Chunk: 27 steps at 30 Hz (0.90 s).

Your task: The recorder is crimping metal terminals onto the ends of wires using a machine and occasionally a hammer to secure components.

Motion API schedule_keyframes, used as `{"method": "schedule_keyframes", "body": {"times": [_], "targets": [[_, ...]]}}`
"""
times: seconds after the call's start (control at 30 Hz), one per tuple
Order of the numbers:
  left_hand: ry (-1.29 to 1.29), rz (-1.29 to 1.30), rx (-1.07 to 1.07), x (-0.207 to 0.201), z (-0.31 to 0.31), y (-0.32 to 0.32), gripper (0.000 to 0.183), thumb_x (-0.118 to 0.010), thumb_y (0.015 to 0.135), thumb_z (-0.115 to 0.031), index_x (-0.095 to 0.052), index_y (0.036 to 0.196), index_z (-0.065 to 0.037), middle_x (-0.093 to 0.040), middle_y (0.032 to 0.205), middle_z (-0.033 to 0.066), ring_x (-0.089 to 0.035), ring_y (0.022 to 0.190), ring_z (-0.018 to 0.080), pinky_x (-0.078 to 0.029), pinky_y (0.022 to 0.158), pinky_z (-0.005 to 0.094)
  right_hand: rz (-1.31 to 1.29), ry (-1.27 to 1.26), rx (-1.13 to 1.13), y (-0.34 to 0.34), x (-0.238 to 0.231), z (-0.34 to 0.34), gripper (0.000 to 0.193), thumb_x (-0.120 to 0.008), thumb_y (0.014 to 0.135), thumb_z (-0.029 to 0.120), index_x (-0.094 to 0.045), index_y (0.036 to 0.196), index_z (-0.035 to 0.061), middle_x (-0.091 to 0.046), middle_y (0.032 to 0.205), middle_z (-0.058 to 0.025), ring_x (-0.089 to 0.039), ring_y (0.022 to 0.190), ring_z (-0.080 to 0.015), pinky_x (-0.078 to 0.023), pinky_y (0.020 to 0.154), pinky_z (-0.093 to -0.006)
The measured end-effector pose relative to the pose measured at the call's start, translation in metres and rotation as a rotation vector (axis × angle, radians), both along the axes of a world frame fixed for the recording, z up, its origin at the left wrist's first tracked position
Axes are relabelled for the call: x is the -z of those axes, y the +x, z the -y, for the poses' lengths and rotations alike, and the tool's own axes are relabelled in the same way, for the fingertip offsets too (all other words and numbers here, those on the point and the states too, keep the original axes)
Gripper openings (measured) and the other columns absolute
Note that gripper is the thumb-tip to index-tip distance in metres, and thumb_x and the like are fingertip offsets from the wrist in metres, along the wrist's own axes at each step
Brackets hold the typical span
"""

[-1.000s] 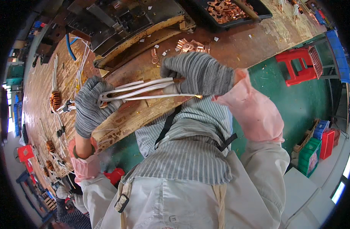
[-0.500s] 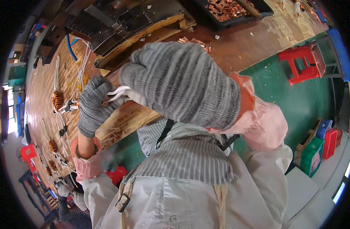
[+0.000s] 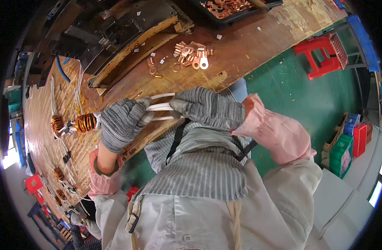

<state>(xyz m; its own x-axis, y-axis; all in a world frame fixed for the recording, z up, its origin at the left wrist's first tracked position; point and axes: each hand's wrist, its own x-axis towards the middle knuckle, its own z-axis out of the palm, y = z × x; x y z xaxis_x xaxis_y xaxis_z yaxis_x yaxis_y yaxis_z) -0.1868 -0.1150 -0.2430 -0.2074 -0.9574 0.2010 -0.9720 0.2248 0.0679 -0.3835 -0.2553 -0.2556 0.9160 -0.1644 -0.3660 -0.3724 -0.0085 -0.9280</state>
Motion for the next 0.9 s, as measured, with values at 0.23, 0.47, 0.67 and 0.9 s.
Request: {"method": "schedule_keyframes", "body": {"times": [0.23, 0.47, 0.67, 0.9], "targets": [[0.065, 0.001, -0.041, 0.0, -0.003, 0.0, 0.031, -0.061, 0.074, -0.031, -0.059, 0.098, -0.012, -0.057, 0.066, 0.0055, -0.055, 0.057, 0.0226, -0.042, 0.049, 0.0341, 0.048, -0.269, -0.056, -0.003, -0.002, 0.022, 0.023, -0.052, 0.084, 0.023, -0.06, 0.094, 0.0044, -0.06, 0.082, -0.0128, -0.058, 0.078, -0.0273, -0.045, 0.07, -0.0347], [0.043, 0.001, -0.238, -0.003, -0.001, 0.0, 0.028, -0.06, 0.076, -0.029, -0.061, 0.098, -0.012, -0.056, 0.063, 0.0064, -0.054, 0.055, 0.0229, -0.041, 0.049, 0.034, 0.285, -1.26, 0.111, 0.015, -0.001, 0.069, 0.018, -0.055, 0.08, 0.017, -0.059, 0.093, 0.0053, -0.06, 0.081, -0.0095, -0.058, 0.081, -0.0274, -0.047, 0.073, -0.0355], [0.039, -0.037, -0.249, -0.006, 0.007, -0.005, 0.029, -0.057, 0.078, -0.033, -0.06, 0.101, -0.015, -0.053, 0.063, 0.0071, -0.053, 0.054, 0.0236, -0.041, 0.048, 0.0344, -0.157, -1.524, -0.341, 0.079, -0.013, 0.072, 0.028, -0.057, 0.074, 0.016, -0.058, 0.1, 0.0069, -0.056, 0.102, -0.0124, -0.054, 0.097, -0.0255, -0.047, 0.077, -0.0343], [0.095, -0.175, -0.221, -0.006, 0.038, -0.026, 0.028, -0.058, 0.078, -0.027, -0.059, 0.101, -0.011, -0.051, 0.069, 0.0098, -0.054, 0.06, 0.0277, -0.041, 0.052, 0.0365, 0.238, -1.75, -0.336, 0.081, 0.001, 0.083, 0.029, -0.057, 0.077, 0.015, -0.055, 0.103, 0.0047, -0.059, 0.093, -0.0128, -0.058, 0.086, -0.0289, -0.048, 0.071, -0.0342]]}}
